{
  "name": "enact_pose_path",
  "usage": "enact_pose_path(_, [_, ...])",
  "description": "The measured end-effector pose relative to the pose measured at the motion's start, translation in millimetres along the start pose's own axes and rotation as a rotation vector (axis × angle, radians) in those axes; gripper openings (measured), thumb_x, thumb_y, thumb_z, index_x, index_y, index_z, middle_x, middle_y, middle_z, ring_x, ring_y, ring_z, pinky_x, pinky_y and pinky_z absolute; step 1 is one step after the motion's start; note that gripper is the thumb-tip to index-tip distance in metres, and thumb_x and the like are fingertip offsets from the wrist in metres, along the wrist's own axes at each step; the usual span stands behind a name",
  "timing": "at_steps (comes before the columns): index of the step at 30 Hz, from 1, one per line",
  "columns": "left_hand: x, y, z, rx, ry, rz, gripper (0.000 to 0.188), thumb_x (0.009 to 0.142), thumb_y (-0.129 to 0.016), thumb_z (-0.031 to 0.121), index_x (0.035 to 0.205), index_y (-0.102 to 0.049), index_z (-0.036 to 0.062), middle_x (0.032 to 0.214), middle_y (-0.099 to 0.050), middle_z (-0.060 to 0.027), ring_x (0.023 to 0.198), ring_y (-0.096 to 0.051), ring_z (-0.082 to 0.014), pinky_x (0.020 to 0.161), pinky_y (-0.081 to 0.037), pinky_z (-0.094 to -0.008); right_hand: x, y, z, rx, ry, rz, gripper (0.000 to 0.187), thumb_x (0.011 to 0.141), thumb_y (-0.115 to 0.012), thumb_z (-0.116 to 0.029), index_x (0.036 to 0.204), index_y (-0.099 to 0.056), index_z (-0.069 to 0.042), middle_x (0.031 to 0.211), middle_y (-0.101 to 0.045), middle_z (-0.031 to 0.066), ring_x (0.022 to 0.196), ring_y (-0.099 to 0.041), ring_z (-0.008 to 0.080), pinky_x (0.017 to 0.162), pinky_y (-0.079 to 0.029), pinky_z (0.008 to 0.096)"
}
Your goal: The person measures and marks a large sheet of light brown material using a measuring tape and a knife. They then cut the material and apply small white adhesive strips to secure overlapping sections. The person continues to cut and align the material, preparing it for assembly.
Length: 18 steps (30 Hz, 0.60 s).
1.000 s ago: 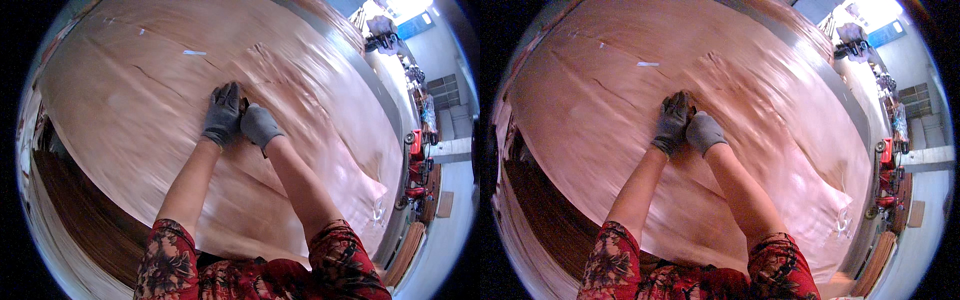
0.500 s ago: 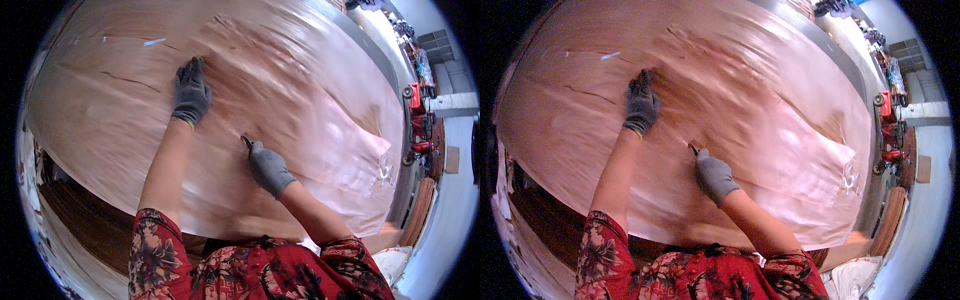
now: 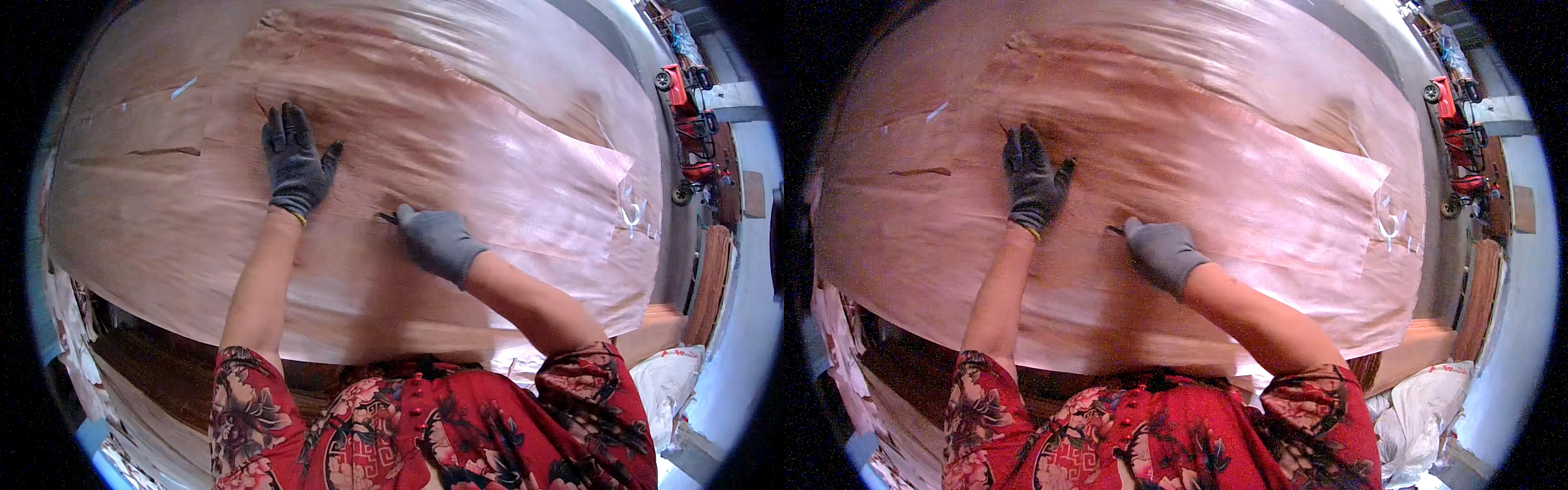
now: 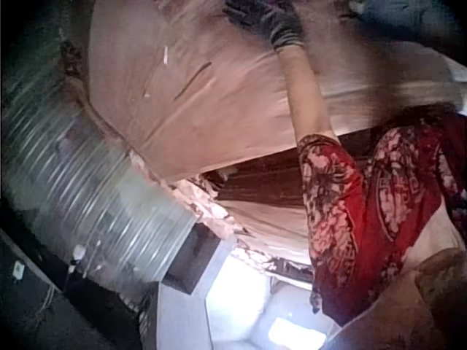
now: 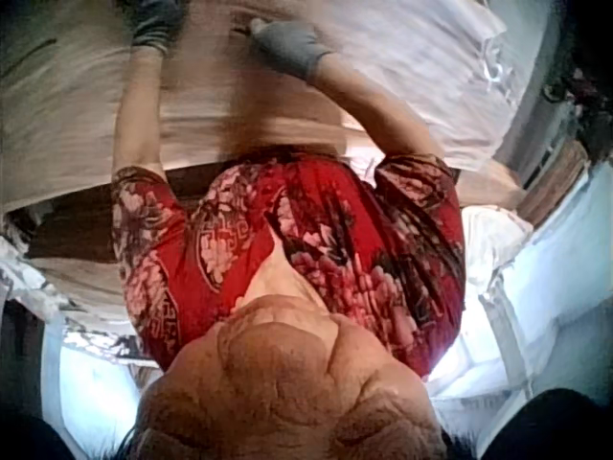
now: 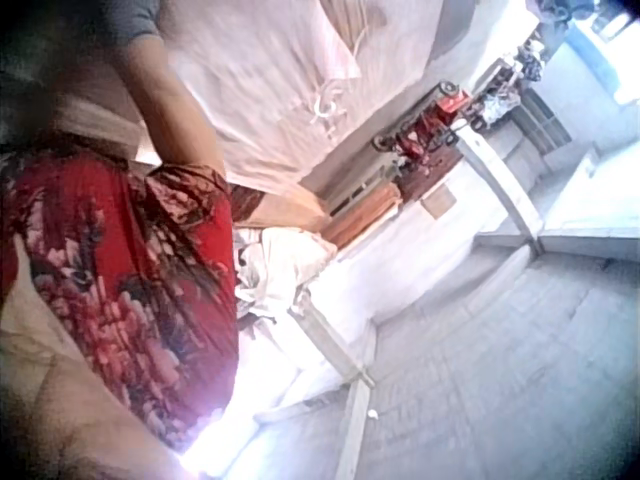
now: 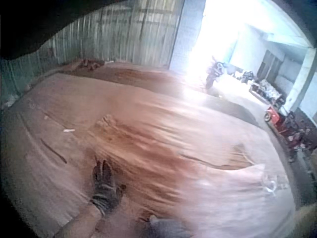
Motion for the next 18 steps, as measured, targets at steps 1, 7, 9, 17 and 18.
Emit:
enact_pose_path(1, [1,1,4,0.031,-0.009,0.014,0.088,0.081,-0.057,0.045,0.139,-0.016,-0.0072,0.144,-0.019,-0.0263,0.133,-0.017,-0.0431,0.107,-0.014,-0.0548,-5,2,7,-0.001,0.013,-0.008,0.012,0.084,-0.045,-0.008,0.094,-0.048,-0.001,0.079,-0.065,0.0197,0.072,-0.066,0.0341,0.056,-0.051,0.0442])
enact_pose_path(7, [-4,-8,78,-0.07,0.025,0.02,0.089,0.08,-0.057,0.044,0.139,-0.014,-0.0066,0.144,-0.018,-0.0271,0.134,-0.016,-0.0427,0.109,-0.011,-0.0532,-6,-8,25,-0.047,0.146,0.001,0.013,0.083,-0.049,-0.01,0.094,-0.053,-0.004,0.079,-0.066,0.0159,0.069,-0.067,0.0309,0.051,-0.049,0.0431])
enact_pose_path(9, [-4,-18,94,-0.046,0.017,-0.147,0.088,0.08,-0.055,0.045,0.139,-0.016,-0.0071,0.144,-0.018,-0.0279,0.134,-0.016,-0.0426,0.11,-0.011,-0.0509,-3,-13,33,-0.045,0.147,0.03,0.013,0.083,-0.053,-0.015,0.091,-0.057,-0.006,0.078,-0.068,0.013,0.067,-0.068,0.028,0.046,-0.048,0.0414])
enact_pose_path(17, [-2,-18,92,0.031,-0.074,-0.14,0.084,0.083,-0.054,0.041,0.139,-0.015,-0.0084,0.145,-0.019,-0.0257,0.134,-0.017,-0.0402,0.111,-0.012,-0.0456,-47,-25,96,0.038,0.106,-0.084,0.019,0.085,-0.052,-0.019,0.098,-0.059,-0.009,0.085,-0.069,0.0111,0.075,-0.068,0.0295,0.051,-0.049,0.0455])
enact_pose_path(18, [-2,-17,88,0.045,-0.064,-0.168,0.083,0.083,-0.054,0.04,0.139,-0.015,-0.0081,0.145,-0.019,-0.0253,0.134,-0.017,-0.0401,0.111,-0.012,-0.0451,-57,-22,108,0.093,0.15,-0.024,0.015,0.084,-0.047,-0.014,0.095,-0.054,-0.007,0.076,-0.066,0.0146,0.065,-0.066,0.0316,0.047,-0.046,0.0451])
Point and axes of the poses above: each hand's wrist, its own x-axis towards the middle knuckle, its own y-axis out of the back of the hand, z = x × y, the point moved 3 cm from there along x, towards the middle knuckle
